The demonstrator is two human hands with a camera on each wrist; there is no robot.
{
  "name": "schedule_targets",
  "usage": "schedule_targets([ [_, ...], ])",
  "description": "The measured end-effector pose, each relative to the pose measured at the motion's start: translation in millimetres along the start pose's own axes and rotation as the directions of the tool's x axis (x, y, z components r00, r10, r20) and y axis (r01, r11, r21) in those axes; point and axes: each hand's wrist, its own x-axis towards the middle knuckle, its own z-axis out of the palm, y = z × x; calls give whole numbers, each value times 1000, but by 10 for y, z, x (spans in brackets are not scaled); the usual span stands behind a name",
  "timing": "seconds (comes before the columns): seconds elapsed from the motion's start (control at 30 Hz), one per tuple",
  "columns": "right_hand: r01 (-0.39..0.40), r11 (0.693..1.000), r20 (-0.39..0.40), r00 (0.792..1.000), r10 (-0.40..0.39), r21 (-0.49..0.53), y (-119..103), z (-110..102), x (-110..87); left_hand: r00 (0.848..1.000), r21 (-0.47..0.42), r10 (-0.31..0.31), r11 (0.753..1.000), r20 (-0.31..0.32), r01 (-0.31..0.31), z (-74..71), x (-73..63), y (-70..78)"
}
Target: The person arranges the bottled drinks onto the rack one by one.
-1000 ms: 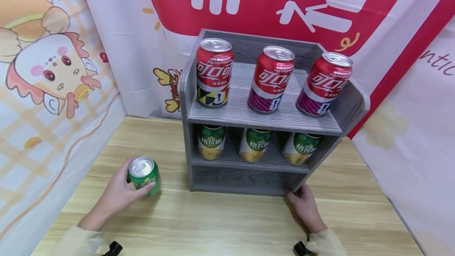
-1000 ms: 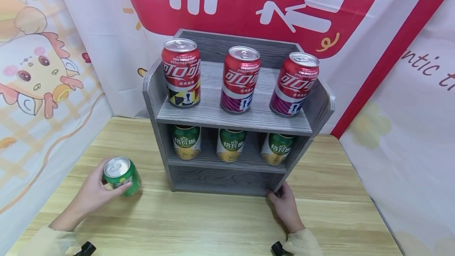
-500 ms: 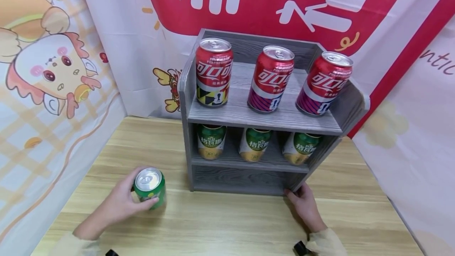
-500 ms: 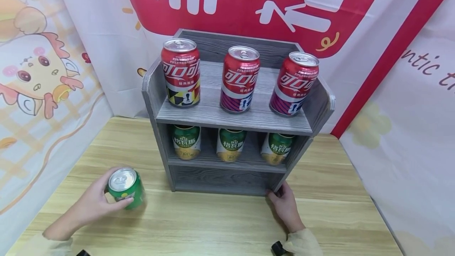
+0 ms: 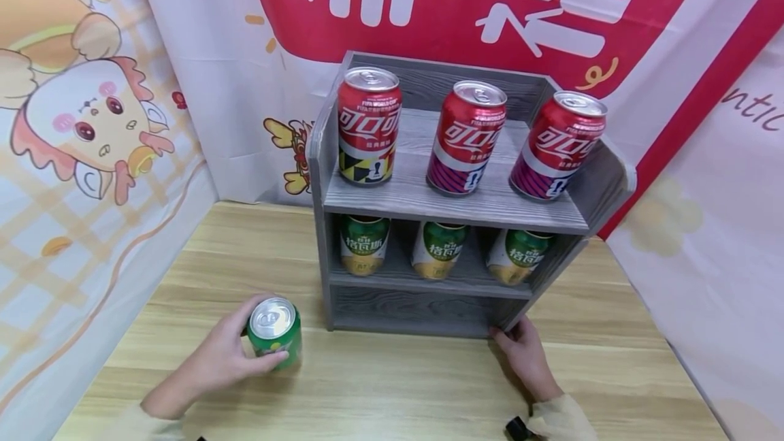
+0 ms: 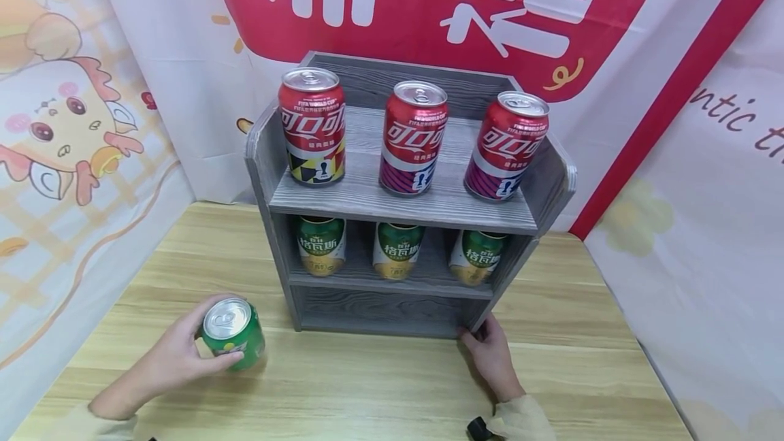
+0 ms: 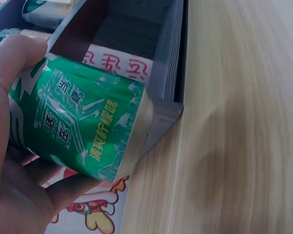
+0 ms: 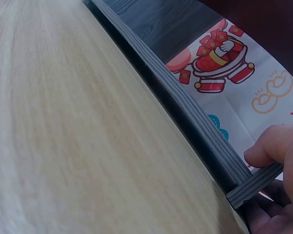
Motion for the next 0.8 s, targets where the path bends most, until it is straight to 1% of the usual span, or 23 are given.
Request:
schedule_targets([
  [0.17, -18, 1000, 1, 1000, 18, -18, -5, -7, 6, 998, -18, -62, 998, -1, 62, 82, 14, 23],
  [0.27, -23, 999, 3, 1000, 23, -33, -4, -6, 8, 996, -14, -90, 996, 0, 90, 140, 15, 43],
  [0.43, -13, 999, 0, 1000, 13, -50, 4, -14, 3, 991, -11, -132, 991, 0, 132, 230, 39, 79],
  [0.57, -4, 999, -7, 1000, 3, -44, 5, -19, 6, 989, -18, -149, 989, -6, 149, 289, 71, 129],
  [0.8, 12, 1000, -8, 1000, -12, 3, 4, 3, -6, 983, -48, -179, 983, -45, 177, 408, 77, 204],
])
